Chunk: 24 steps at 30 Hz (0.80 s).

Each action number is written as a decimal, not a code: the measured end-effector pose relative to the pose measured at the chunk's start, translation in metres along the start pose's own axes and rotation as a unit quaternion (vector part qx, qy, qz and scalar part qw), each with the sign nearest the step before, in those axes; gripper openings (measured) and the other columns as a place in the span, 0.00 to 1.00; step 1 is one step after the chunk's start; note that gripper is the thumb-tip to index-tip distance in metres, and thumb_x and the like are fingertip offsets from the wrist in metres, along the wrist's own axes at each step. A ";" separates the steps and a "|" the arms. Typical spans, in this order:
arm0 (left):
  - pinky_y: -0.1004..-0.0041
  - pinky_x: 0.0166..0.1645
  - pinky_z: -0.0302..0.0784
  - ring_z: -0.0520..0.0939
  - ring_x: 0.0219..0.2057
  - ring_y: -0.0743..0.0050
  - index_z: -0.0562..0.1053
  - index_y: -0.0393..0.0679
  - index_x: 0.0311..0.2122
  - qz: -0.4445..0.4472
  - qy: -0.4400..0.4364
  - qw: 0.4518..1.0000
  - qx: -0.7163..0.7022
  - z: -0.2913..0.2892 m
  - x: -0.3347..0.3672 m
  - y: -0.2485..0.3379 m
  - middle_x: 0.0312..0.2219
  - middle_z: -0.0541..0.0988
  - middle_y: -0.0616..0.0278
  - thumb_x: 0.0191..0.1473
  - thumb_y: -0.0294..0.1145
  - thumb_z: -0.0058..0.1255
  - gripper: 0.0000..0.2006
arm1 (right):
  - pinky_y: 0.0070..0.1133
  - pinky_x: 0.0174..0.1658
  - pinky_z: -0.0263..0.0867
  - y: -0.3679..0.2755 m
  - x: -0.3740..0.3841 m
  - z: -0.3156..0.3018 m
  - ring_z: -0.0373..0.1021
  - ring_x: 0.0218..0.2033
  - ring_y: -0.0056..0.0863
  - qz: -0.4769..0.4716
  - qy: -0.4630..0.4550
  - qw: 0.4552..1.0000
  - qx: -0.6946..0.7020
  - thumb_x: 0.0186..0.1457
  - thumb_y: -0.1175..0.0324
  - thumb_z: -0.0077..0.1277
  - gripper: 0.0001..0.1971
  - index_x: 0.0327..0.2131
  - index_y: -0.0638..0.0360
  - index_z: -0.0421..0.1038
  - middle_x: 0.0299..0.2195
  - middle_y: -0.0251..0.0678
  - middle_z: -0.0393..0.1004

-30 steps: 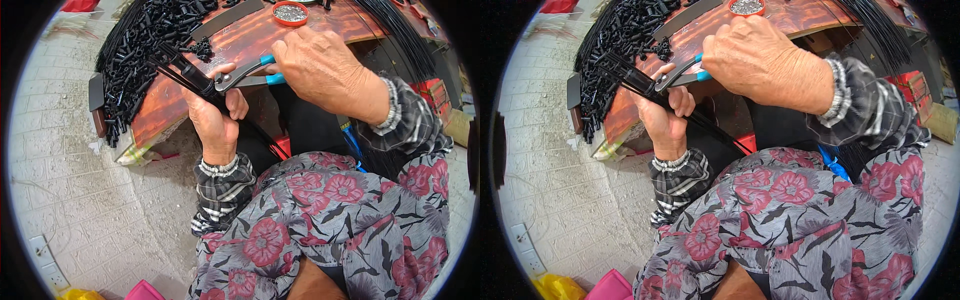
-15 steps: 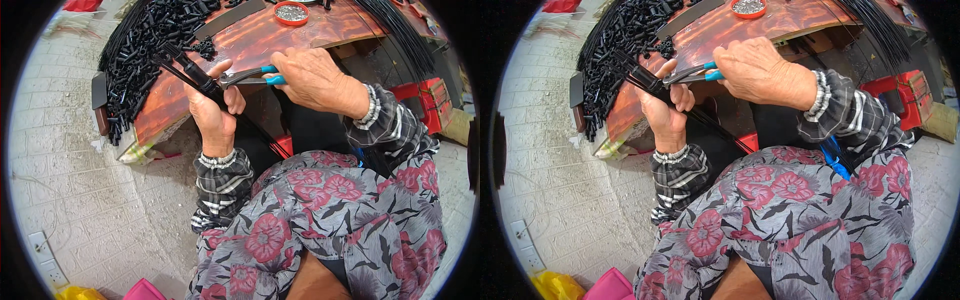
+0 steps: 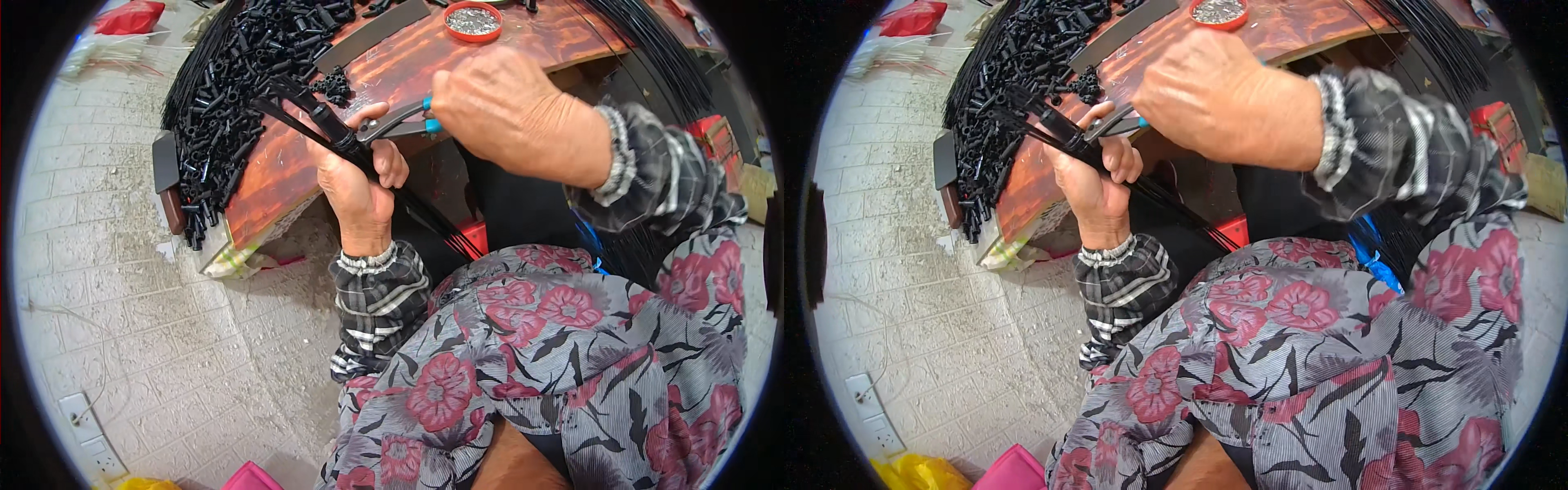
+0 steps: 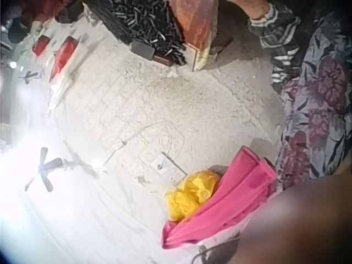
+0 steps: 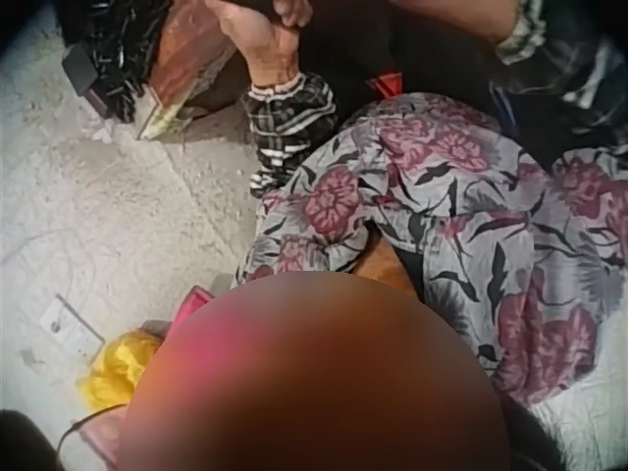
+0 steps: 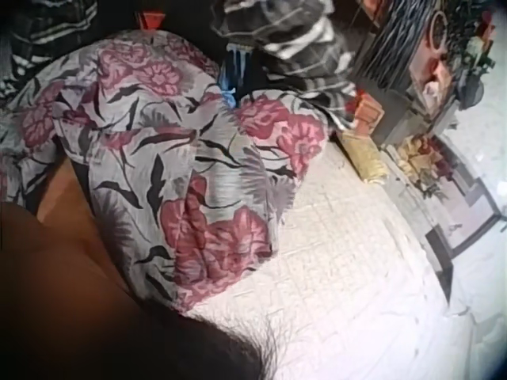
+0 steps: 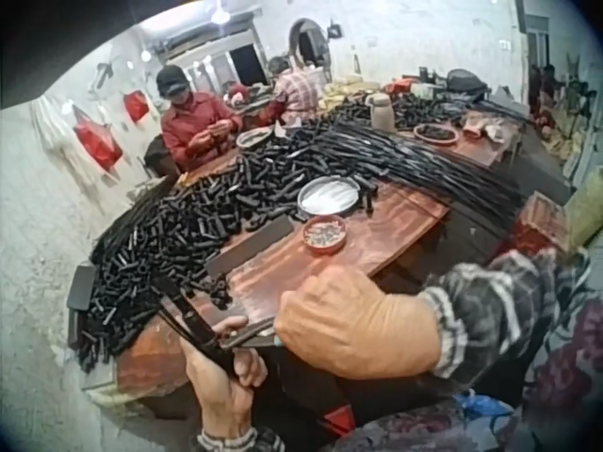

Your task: Assembling wire bundles into plastic connector components using pliers.

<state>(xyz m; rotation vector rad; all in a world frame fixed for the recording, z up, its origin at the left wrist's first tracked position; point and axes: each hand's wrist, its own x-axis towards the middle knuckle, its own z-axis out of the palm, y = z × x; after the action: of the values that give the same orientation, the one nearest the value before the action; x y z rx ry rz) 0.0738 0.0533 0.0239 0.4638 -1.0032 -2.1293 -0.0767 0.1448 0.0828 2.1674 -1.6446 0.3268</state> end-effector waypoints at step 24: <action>0.77 0.14 0.51 0.55 0.08 0.80 0.66 0.37 0.45 0.165 -0.125 0.978 0.024 -0.040 -0.013 0.090 0.08 0.58 0.69 0.37 0.75 0.25 0.46 | 0.26 0.20 0.61 -0.066 -0.018 0.066 0.66 0.13 0.35 0.014 -0.179 0.798 0.575 0.46 0.58 0.47 0.18 0.15 0.64 0.70 0.12 0.44 0.67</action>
<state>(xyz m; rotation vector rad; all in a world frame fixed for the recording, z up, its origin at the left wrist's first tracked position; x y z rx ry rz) 0.1468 0.0032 0.0688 0.0439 -1.1839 -1.8944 -0.0223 0.1464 0.0054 3.2050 -1.9293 1.2712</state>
